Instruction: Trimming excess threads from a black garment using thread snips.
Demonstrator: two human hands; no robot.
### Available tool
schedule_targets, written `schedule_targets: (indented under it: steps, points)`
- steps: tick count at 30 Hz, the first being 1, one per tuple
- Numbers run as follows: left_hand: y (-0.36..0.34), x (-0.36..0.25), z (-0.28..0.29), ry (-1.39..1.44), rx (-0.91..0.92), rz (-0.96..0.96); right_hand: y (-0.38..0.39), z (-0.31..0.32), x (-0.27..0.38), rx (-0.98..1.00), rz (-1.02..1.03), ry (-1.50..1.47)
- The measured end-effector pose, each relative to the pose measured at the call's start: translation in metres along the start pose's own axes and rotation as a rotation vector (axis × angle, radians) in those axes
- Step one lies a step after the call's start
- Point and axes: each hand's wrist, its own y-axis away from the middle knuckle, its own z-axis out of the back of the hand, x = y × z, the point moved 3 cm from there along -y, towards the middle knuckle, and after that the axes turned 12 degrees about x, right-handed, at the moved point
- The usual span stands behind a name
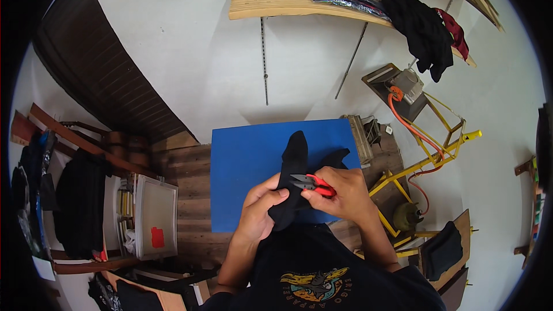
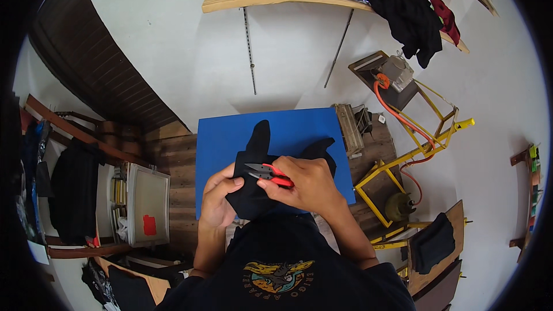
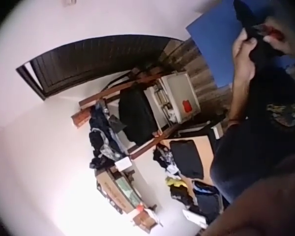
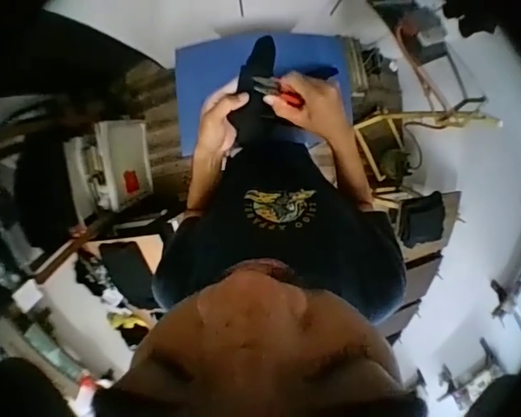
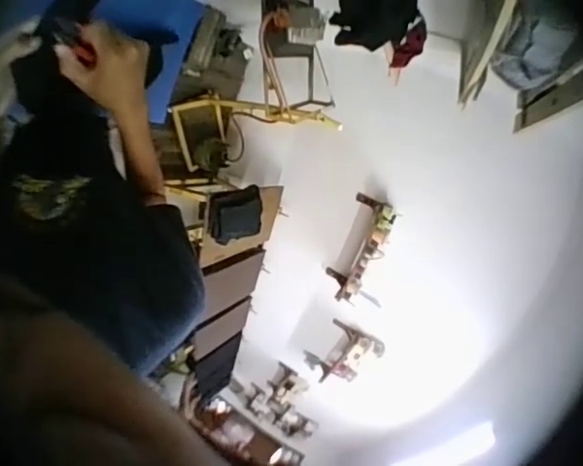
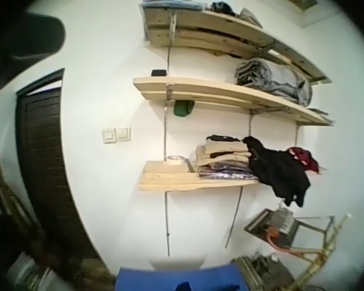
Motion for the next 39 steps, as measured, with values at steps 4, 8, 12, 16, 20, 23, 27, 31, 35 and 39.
schedule_targets:
  steps: [4, 8, 12, 16, 20, 23, 27, 31, 35, 39]
  points:
    - [0.000, 0.005, 0.008, 0.061, 0.011, -0.045, 0.002, 0.003, 0.001, 0.100, -0.007, -0.100]
    - [-0.002, 0.004, -0.002, -0.010, 0.014, -0.025, 0.006, 0.005, -0.004, 0.210, -0.046, -0.194]
    - [-0.007, 0.002, -0.003, -0.122, 0.058, -0.018, 0.005, 0.011, -0.002, 0.221, -0.016, -0.217]
    - [-0.010, 0.001, -0.001, -0.379, -0.052, -0.045, 0.005, 0.017, 0.003, 0.254, 0.024, -0.092]
    - [-0.016, -0.005, -0.004, -0.619, -0.105, -0.128, 0.009, 0.013, -0.001, 0.231, 0.044, -0.002]
    - [-0.017, -0.005, -0.004, -0.543, -0.136, -0.131, 0.006, 0.014, 0.003, 0.191, 0.045, -0.047]
    - [-0.019, -0.004, -0.001, -0.606, -0.175, -0.145, 0.008, 0.009, 0.004, 0.226, 0.065, 0.040]
    - [-0.022, -0.007, -0.004, -0.557, -0.191, -0.168, 0.007, 0.008, 0.006, 0.173, 0.089, 0.036]
    - [-0.023, -0.009, 0.000, -0.552, -0.204, -0.188, 0.006, 0.003, 0.008, 0.188, 0.106, 0.029]
    - [-0.025, -0.010, 0.003, -0.548, -0.214, -0.184, 0.005, -0.001, 0.008, 0.194, 0.158, 0.015]
